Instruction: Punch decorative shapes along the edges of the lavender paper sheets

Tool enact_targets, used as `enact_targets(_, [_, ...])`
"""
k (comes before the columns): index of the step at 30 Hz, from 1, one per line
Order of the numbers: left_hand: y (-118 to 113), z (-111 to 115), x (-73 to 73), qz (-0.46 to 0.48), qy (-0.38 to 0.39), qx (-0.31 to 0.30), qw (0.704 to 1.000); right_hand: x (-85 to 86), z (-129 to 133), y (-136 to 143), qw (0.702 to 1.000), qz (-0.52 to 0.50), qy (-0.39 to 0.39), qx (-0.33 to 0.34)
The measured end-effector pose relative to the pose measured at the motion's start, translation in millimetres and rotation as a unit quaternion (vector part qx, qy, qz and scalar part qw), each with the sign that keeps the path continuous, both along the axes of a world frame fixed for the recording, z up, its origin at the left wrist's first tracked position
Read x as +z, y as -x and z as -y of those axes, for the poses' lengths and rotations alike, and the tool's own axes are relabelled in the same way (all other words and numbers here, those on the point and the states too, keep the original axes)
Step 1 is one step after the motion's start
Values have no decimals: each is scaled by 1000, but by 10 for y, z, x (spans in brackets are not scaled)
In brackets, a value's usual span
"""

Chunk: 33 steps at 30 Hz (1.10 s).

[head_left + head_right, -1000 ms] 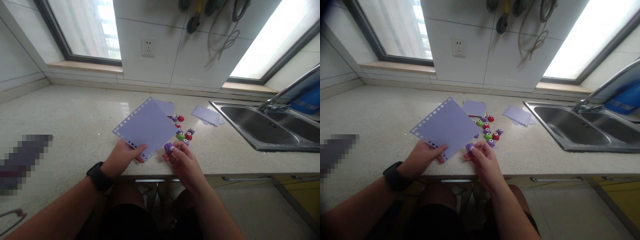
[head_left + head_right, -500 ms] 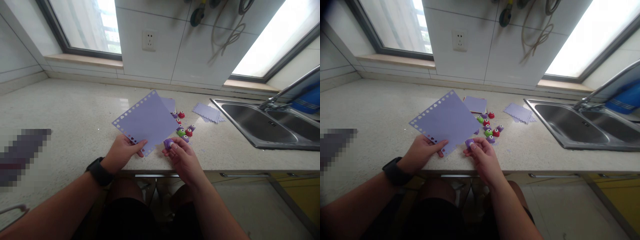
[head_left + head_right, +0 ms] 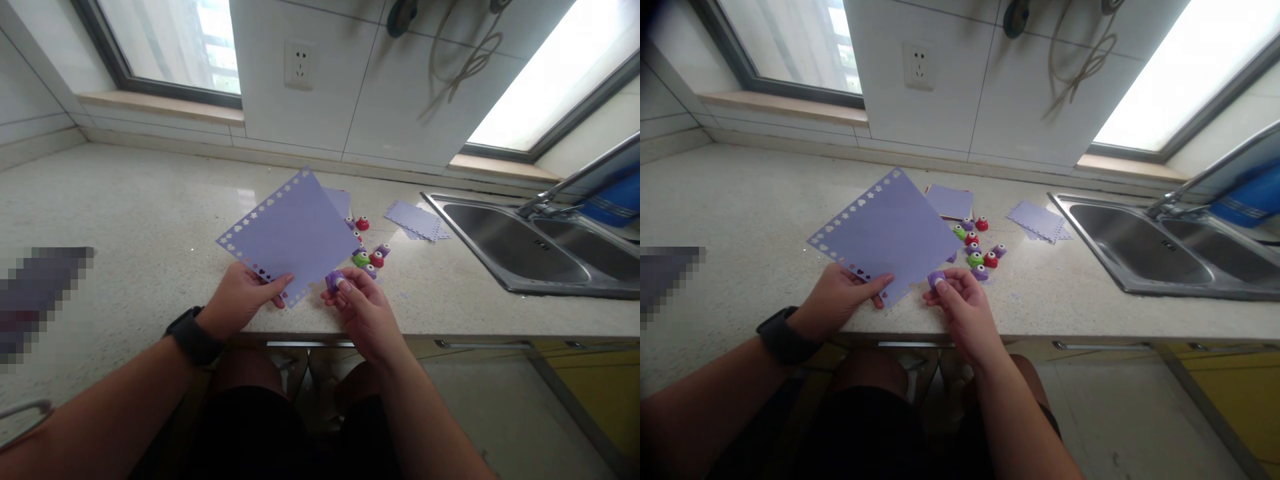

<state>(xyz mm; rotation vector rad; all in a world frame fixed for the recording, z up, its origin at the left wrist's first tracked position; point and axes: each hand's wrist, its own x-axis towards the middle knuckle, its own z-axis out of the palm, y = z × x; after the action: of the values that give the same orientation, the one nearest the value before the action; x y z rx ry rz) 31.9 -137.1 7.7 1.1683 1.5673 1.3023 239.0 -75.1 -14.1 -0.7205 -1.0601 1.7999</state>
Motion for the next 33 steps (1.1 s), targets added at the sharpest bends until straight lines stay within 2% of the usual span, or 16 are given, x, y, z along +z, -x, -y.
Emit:
enact_targets(6, [10,-7,-34,-32,-5,-2,999,8,7,5,1000,9,-8,4])
enact_targets(20, [2,-2,-2,-53,-2,6,999,-21,15,2,1000,-5,-4,-3])
enact_targets(33, [-26,23,-5,-33,-17,-10,999,-23,23,-11,999,22,-38,21])
